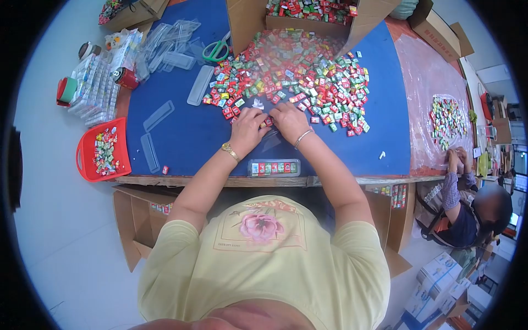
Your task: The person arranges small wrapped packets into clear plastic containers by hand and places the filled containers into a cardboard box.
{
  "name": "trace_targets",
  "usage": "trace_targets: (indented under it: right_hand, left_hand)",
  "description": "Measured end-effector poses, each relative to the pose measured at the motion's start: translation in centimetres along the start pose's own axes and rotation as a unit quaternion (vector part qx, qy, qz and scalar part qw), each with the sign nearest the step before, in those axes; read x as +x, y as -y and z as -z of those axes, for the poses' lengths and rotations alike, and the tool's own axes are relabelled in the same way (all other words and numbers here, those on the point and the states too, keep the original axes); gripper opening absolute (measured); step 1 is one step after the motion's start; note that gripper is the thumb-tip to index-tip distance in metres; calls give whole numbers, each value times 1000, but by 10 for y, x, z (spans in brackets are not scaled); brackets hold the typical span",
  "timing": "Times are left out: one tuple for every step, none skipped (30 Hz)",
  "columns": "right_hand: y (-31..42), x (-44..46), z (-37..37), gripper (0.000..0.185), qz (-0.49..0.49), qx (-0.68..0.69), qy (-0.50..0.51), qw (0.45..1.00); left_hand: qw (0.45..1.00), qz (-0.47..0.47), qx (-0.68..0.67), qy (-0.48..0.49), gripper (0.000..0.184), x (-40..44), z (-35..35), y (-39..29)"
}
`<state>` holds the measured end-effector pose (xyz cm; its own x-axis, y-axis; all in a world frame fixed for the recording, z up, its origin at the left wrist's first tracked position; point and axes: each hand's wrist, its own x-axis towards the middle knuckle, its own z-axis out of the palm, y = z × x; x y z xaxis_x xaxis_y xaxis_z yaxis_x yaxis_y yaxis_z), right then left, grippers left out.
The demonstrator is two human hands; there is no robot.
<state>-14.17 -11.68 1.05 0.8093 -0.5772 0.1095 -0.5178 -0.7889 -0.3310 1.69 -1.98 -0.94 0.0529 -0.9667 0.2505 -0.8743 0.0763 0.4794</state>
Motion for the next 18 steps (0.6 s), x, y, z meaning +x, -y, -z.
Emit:
trace_targets:
  right_hand:
    - [2,1,-1,25,-25,-12,3,1000]
    - [4,1,-2,25,-51,-23,7,998]
    - [3,1,-5,25,-51,-24,7,998]
    - [1,2,-9,25,-71,-29,-5,997]
    - [0,2,-13,25,-92,-35,-18,995]
    - [-1,3,-14,25,-112,-40,-31,992]
    - [-2,2,-12,25,-113,-40,-32,992]
    - [-2,2,-7,25,-82,-12,-47,995]
    - [-2,2,-3,25,-51,16,-61,997]
    - [0,1,0,25,-20,45,-73,996]
    - [4,2,1,25,-18,46,-72,996]
    - [8,4,2,25,-1,75,-53,996]
    - [13,6,3,25,15,103,-34,994]
    - [17,9,3,25,32,129,-16,991]
    - [20,11,2,25,32,128,-17,991]
    - [24,14,0,26,45,127,-3,991]
    - [28,17,-3,28,59,128,10,990]
    - [33,21,-7,29,72,128,24,989]
  left_hand:
    - [1000,1,0,-1,36,1,-2,0]
    - [1000,3,-1,1,34,2,-5,-1]
    - [1000,5,-3,2,33,2,-7,-2]
    - [1000,7,-4,3,32,3,-8,-1]
    - [1000,6,-4,3,32,2,-8,1]
    - [1000,-3,0,0,33,-2,-4,4]
    - [1000,-13,4,-2,33,-6,0,8]
    - [1000,-23,9,-5,33,-9,5,10]
    - [1000,-23,10,-4,33,-11,9,12]
    - [1000,-15,2,-3,34,-14,13,13]
    - [1000,-7,-7,-2,35,-17,17,13]
    - [1000,0,-16,-1,36,-20,20,13]
    - [1000,0,-16,-2,36,-22,22,15]
    - [1000,3,-24,-9,38,-23,23,17]
    - [999,7,-33,-16,39,-25,23,19]
    - [999,11,-41,-23,41,-27,23,22]
    - [998,17,-47,-25,41,-30,23,25]
    - [998,23,-52,-28,42,-32,23,28]
